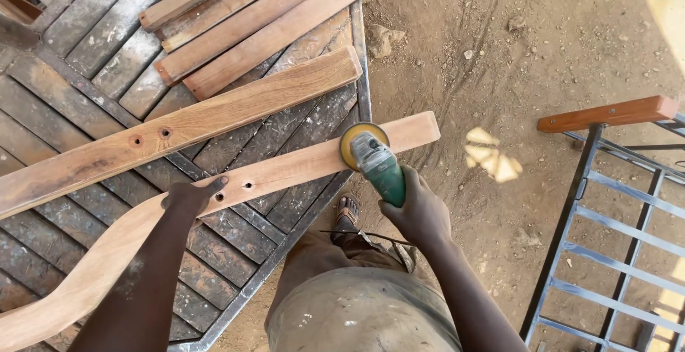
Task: Sanding a curved wooden plank using an angle grinder with a sanding disc
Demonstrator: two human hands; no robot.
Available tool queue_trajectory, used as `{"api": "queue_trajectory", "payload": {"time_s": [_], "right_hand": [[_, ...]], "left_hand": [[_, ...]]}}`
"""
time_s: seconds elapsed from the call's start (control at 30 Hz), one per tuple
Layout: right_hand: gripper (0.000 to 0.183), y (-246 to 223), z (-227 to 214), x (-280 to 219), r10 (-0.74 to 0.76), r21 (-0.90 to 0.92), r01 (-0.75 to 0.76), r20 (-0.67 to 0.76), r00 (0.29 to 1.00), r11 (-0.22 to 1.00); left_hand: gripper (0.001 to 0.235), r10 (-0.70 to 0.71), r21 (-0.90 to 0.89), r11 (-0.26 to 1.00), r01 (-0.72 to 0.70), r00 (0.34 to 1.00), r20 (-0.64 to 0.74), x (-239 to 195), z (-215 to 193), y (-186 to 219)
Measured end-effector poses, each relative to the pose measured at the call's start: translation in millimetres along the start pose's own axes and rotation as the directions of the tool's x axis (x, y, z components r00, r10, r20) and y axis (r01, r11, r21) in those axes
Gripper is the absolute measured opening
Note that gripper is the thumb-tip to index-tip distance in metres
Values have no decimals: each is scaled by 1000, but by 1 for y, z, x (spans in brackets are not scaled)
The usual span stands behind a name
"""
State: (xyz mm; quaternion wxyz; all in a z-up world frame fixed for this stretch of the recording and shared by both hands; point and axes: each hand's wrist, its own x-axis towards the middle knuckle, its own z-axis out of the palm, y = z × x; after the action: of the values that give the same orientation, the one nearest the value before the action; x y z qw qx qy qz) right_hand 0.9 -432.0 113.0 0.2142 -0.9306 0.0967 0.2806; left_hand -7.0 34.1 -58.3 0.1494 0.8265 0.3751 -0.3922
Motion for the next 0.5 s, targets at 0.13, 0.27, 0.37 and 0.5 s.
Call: {"api": "queue_trajectory", "payload": {"time_s": [0.13, 0.27, 0.37, 0.5], "right_hand": [[77, 24, -11, 9, 80, 105, -70, -88, 993, 992], [78, 76, -20, 28, 325, 236, -273, -222, 919, 933], [81, 101, -24, 40, 377, 257, -308, -287, 881, 916], [79, 78, -11, 23, 349, 240, -295, -228, 909, 925]], "left_hand": [[140, -7, 44, 999, 7, 1000, 6, -2, 4, 0], [141, -24, 107, 994, 23, 1000, 3, -3, 3, -3], [141, -16, 147, 989, 16, 1000, 0, -1, 2, 0], [142, -13, 227, 974, 10, 1000, 11, 0, 4, -2]]}}
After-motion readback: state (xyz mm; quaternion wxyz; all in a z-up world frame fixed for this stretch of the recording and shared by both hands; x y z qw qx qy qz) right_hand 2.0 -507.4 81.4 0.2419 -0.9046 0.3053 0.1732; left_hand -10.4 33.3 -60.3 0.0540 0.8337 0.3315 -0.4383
